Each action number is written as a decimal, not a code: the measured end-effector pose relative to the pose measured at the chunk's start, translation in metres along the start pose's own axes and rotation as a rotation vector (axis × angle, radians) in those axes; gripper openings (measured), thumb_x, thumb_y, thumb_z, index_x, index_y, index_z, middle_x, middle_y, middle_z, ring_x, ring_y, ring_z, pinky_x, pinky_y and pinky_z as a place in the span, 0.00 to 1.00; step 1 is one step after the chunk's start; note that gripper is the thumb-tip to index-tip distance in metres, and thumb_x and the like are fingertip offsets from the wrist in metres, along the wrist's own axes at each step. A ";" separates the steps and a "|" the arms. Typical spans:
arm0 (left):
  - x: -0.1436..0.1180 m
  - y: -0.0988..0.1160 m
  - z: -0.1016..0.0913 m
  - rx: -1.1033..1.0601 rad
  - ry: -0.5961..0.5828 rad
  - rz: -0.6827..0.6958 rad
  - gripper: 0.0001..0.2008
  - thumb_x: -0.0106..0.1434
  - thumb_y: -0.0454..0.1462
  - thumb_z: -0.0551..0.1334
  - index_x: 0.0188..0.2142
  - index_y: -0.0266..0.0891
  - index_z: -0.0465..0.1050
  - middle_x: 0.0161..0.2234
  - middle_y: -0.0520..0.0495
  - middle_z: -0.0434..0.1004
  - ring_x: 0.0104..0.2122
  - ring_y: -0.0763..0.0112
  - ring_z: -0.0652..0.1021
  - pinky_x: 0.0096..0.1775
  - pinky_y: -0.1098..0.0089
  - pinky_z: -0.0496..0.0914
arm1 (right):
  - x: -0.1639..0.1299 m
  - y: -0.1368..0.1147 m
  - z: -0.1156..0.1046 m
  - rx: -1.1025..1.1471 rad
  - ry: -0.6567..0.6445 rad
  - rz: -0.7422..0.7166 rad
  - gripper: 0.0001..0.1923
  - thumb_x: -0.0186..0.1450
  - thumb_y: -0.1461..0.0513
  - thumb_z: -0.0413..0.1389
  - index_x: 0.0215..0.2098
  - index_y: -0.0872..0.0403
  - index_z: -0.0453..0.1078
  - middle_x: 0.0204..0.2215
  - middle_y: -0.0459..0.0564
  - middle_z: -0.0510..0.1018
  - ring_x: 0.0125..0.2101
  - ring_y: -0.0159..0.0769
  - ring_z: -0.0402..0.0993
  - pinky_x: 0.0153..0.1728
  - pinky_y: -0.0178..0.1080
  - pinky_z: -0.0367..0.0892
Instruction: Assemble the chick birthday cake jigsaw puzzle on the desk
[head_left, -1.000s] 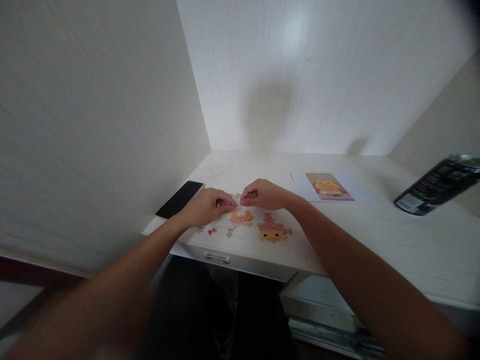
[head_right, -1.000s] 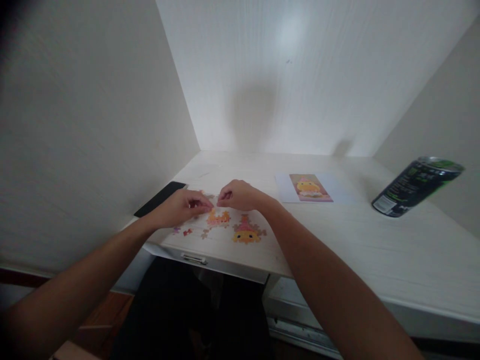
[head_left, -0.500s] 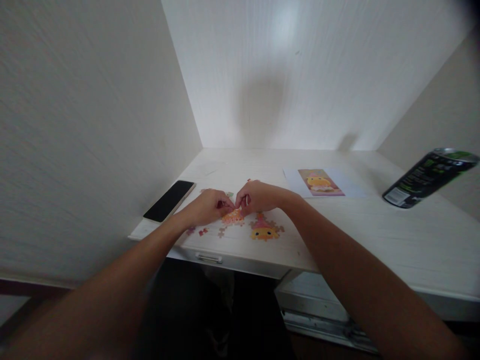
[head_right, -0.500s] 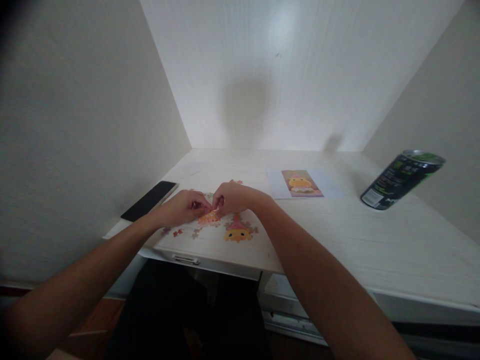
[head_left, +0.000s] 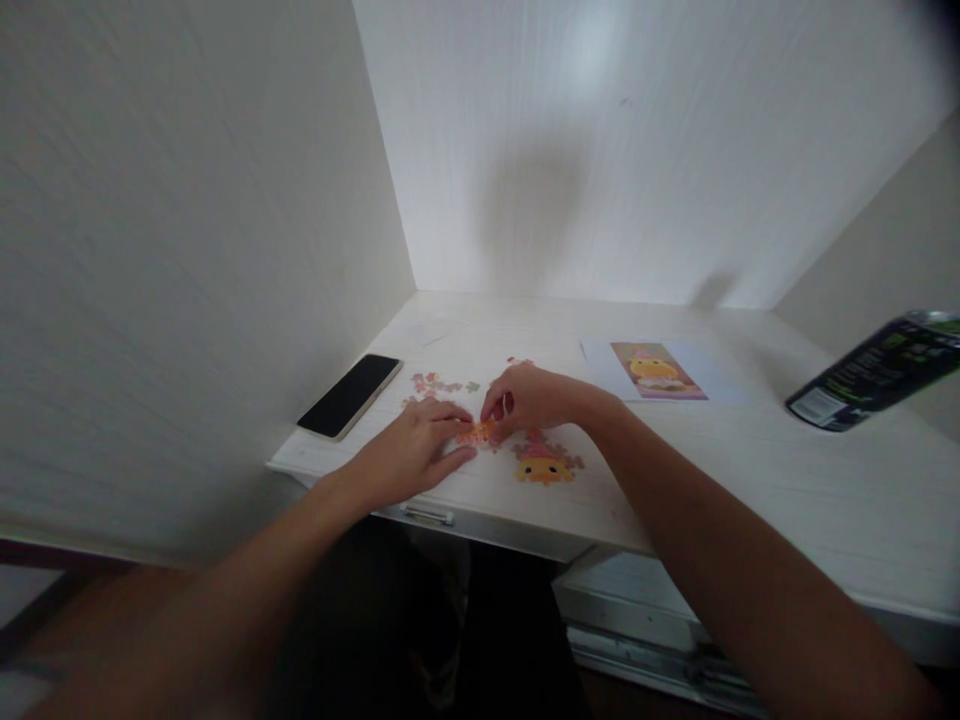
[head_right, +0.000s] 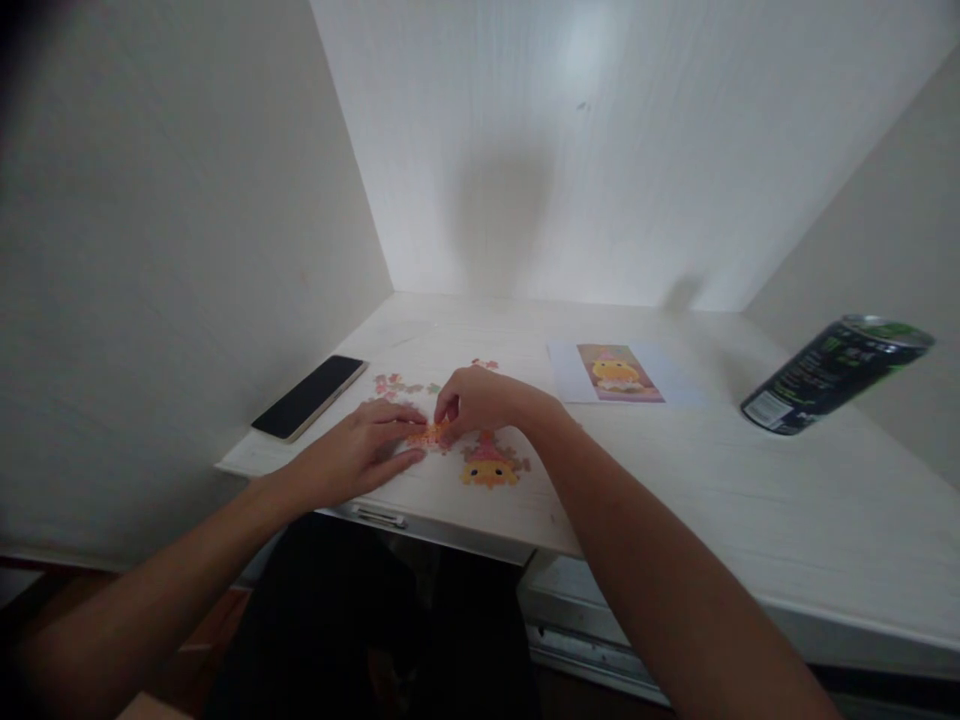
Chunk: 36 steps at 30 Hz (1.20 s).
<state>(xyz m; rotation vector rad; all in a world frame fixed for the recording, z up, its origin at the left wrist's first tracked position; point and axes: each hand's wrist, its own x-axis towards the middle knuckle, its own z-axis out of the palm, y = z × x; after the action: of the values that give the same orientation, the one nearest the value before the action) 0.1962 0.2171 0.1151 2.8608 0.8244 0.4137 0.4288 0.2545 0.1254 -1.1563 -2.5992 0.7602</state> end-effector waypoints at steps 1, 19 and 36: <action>0.000 0.000 0.001 0.001 0.013 0.006 0.14 0.68 0.41 0.56 0.48 0.39 0.75 0.48 0.41 0.75 0.50 0.61 0.73 0.55 0.58 0.65 | 0.000 -0.001 0.000 0.000 -0.001 0.002 0.15 0.52 0.56 0.66 0.37 0.54 0.80 0.27 0.48 0.81 0.26 0.31 0.73 0.26 0.32 0.63; -0.006 0.006 0.001 -0.014 0.055 0.028 0.18 0.70 0.45 0.53 0.50 0.37 0.72 0.50 0.39 0.73 0.52 0.57 0.71 0.56 0.54 0.63 | -0.007 -0.013 -0.007 0.019 -0.071 0.075 0.14 0.55 0.56 0.64 0.39 0.49 0.81 0.30 0.49 0.83 0.28 0.33 0.74 0.30 0.33 0.64; -0.008 0.006 0.005 -0.023 0.057 0.027 0.17 0.69 0.44 0.54 0.51 0.38 0.71 0.52 0.39 0.72 0.52 0.57 0.71 0.55 0.54 0.63 | -0.008 -0.018 -0.009 0.042 -0.093 0.050 0.11 0.58 0.58 0.61 0.38 0.49 0.81 0.27 0.47 0.82 0.23 0.29 0.69 0.26 0.33 0.60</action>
<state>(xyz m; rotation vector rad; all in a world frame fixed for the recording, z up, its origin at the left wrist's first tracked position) 0.1940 0.2076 0.1101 2.8546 0.7853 0.5069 0.4257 0.2421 0.1424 -1.2062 -2.6239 0.8953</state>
